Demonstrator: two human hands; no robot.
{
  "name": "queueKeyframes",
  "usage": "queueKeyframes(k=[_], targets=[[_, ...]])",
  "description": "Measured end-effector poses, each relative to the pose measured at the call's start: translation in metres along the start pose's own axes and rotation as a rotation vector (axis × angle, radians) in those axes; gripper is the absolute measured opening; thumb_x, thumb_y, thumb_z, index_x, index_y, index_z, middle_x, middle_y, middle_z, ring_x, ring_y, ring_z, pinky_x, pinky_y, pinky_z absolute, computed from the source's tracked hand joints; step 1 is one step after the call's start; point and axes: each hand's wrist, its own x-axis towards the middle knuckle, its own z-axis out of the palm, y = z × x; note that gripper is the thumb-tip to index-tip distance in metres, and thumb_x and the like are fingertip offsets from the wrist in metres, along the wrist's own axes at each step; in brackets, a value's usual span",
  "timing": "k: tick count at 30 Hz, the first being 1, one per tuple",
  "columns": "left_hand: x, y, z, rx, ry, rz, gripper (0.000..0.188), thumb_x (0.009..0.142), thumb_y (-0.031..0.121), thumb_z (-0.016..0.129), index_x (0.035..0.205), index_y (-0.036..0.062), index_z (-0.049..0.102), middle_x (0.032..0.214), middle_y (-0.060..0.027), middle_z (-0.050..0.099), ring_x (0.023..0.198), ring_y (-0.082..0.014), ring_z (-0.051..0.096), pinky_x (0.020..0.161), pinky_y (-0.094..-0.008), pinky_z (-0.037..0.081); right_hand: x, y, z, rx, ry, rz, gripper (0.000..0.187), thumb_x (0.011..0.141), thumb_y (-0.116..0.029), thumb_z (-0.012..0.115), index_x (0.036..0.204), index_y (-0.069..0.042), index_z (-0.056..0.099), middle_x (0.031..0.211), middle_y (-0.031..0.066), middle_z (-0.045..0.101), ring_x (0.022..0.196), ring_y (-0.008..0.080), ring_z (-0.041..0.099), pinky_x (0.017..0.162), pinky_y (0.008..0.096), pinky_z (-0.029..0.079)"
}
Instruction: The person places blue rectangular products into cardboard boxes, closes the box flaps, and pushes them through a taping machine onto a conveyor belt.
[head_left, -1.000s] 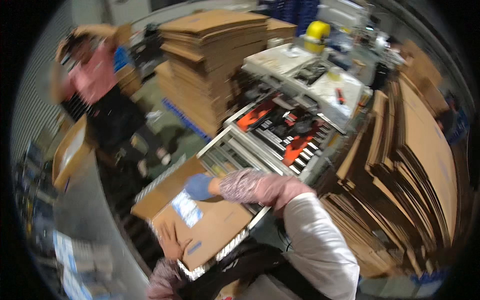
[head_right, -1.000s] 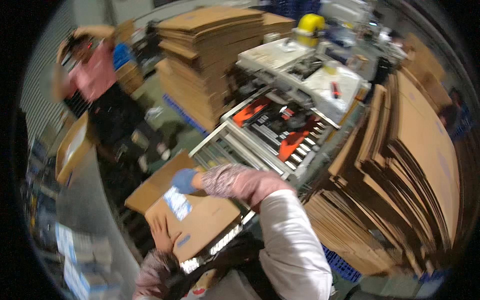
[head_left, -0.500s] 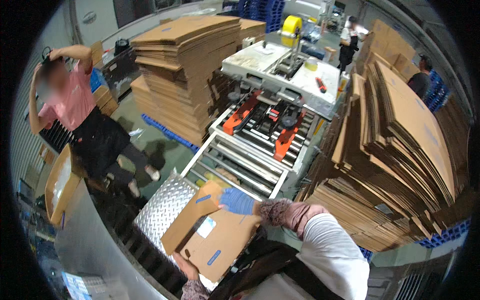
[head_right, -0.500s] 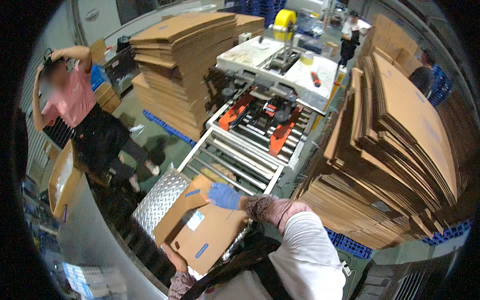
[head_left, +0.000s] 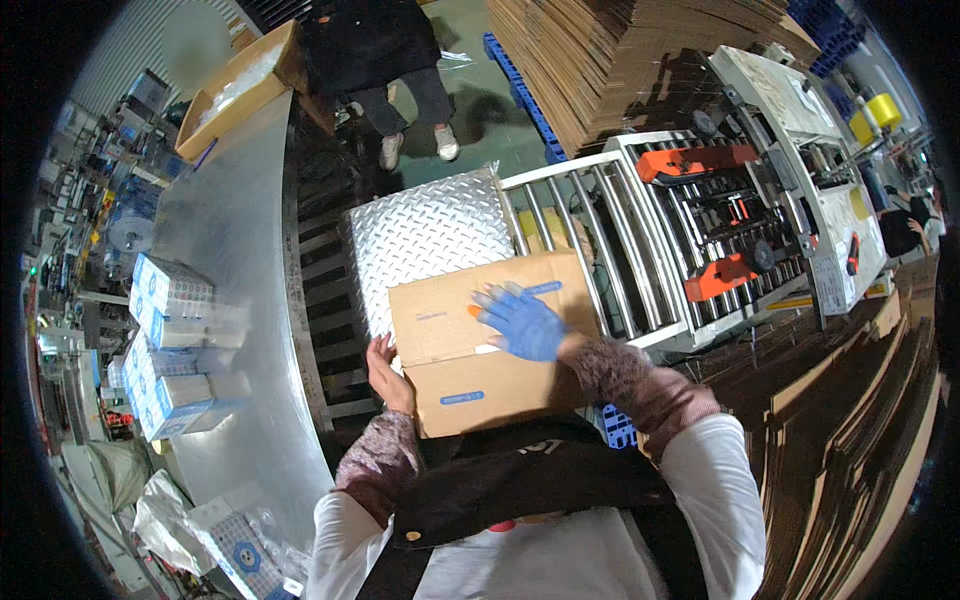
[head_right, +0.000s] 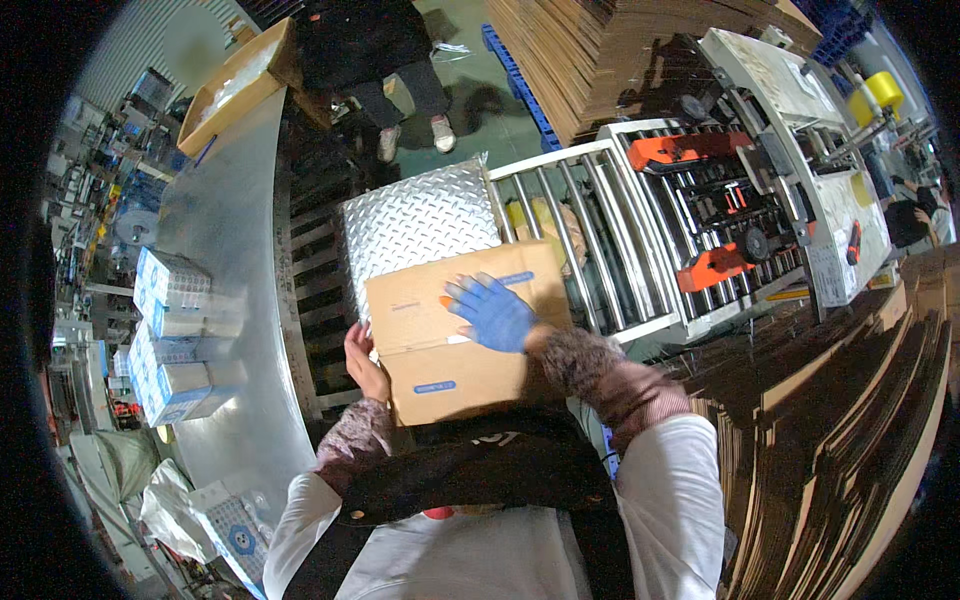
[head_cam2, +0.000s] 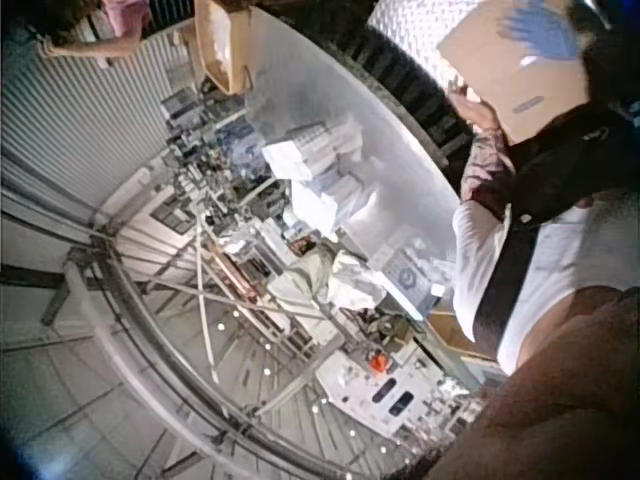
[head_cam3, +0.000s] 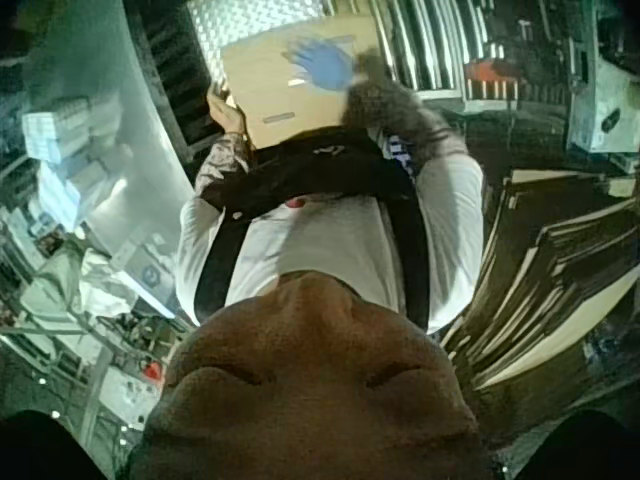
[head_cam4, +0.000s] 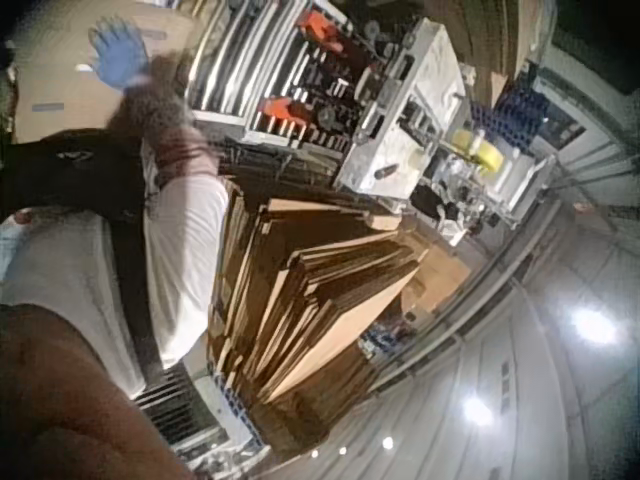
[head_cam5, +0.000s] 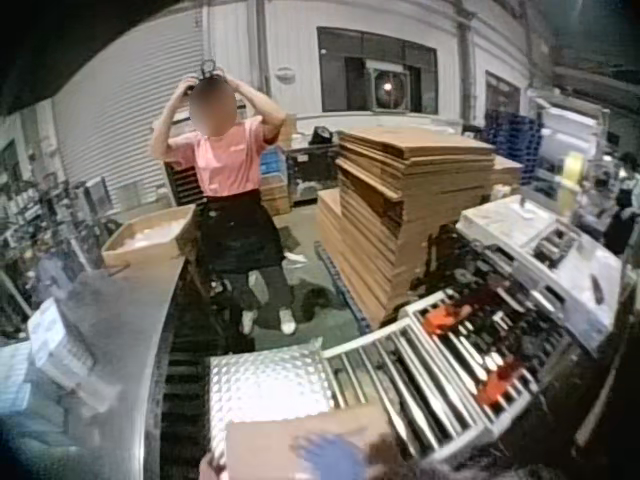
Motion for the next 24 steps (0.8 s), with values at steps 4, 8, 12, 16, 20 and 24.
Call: queueKeyframes(k=[4,8,12,16,20,24], targets=[[-0.005,0.028,0.03,0.222,-0.288,0.014,0.063,0.096,0.021,0.052,0.145,-0.0038,0.021,0.137,-0.0195,0.045,0.12,-0.0244,0.049,0.099,-0.0329,0.04,-0.013,0.019,0.004,0.05,-0.025,0.033,0.058,0.092,-0.039,0.049,0.141,-0.01,0.038,0.15,0.0104,0.032,0.138,0.0277,0.03,0.114,0.0446,0.019],[0.008,0.026,0.029,0.049,-0.445,-0.161,0.068,0.094,0.011,0.055,0.148,0.0014,0.015,0.14,-0.0178,0.041,0.124,-0.0216,0.043,0.101,-0.0314,0.037,-0.018,0.031,0.003,0.028,0.199,0.172,0.046,0.09,-0.032,0.054,0.13,-0.008,0.05,0.136,0.0141,0.047,0.129,0.03,0.041,0.107,0.0451,0.03],[0.007,0.03,0.03,0.007,-0.439,-0.172,0.066,0.095,0.01,0.053,0.148,0.0016,0.015,0.141,-0.0173,0.039,0.125,-0.0214,0.043,0.102,-0.0312,0.036,-0.058,0.026,0.001,-0.037,0.552,0.703,0.032,0.084,-0.026,0.064,0.109,-0.007,0.061,0.116,0.0165,0.058,0.114,0.0313,0.052,0.096,0.045,0.04],[0.007,0.049,0.039,0.07,-0.437,-0.164,0.064,0.095,0.009,0.051,0.148,0.0012,0.016,0.144,-0.0165,0.036,0.126,-0.022,0.04,0.104,-0.0311,0.033,-0.09,0.02,-0.011,0.157,0.524,1.144,0.032,0.08,-0.028,0.069,0.103,-0.006,0.062,0.096,0.0166,0.062,0.094,0.0346,0.058,0.081,0.0434,0.045],[-0.002,0.059,0.049,0.107,-0.446,-0.135,0.064,0.095,0.008,0.05,0.148,0.0007,0.015,0.148,-0.0151,0.029,0.131,-0.0224,0.034,0.108,-0.0315,0.027,-0.095,0.018,-0.008,0.602,0.776,1.179,0.034,0.083,-0.033,0.065,0.099,-0.004,0.06,0.09,0.0195,0.061,0.084,0.0393,0.057,0.073,0.0446,0.046],[-0.024,0.064,0.073,-0.02,-0.348,-0.198,0.063,0.098,0.016,0.047,0.149,0.0014,0.013,0.149,-0.0164,0.028,0.131,-0.0234,0.034,0.108,-0.0334,0.028,-0.093,0.079,-0.005,0.668,0.529,1.201,0.038,0.085,-0.038,0.062,0.1,-0.003,0.059,0.096,0.0225,0.061,0.089,0.041,0.058,0.078,0.0446,0.046]])
